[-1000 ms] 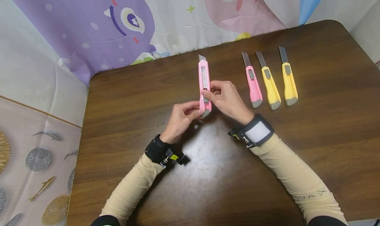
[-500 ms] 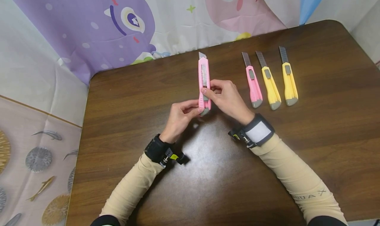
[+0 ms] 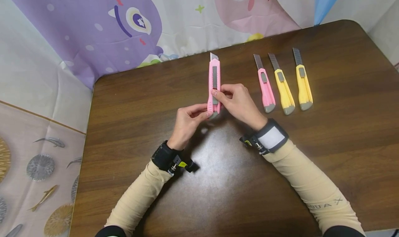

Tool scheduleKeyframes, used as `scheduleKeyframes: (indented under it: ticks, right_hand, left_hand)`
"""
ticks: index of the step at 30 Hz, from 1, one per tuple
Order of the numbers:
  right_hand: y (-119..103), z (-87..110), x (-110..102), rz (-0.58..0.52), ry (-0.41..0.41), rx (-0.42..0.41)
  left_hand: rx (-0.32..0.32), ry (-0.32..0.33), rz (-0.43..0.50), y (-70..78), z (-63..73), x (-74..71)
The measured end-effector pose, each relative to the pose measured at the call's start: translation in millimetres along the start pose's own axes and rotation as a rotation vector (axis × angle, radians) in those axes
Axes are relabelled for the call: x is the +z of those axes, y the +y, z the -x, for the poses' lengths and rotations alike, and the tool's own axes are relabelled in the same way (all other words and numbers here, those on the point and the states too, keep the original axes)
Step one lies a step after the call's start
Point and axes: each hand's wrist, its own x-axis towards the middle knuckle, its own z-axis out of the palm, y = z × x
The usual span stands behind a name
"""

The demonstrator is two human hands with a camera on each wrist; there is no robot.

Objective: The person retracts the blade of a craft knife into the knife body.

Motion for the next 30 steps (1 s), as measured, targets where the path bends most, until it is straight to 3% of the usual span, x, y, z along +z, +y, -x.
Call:
scheduleKeyframes:
  ticks: [9, 30]
  right_hand:
    - [0.0, 0.6, 0.6, 0.039, 0.031, -0.02]
    - [-1.7, 1.2, 4.2, -0.017, 0.02, -0.002]
  left_hand:
    - [0.007, 0.0, -0.02, 1.0, 0.1, 0.7]
    - [0.013, -0.004, -0.014, 3.9, -0.9, -3.5]
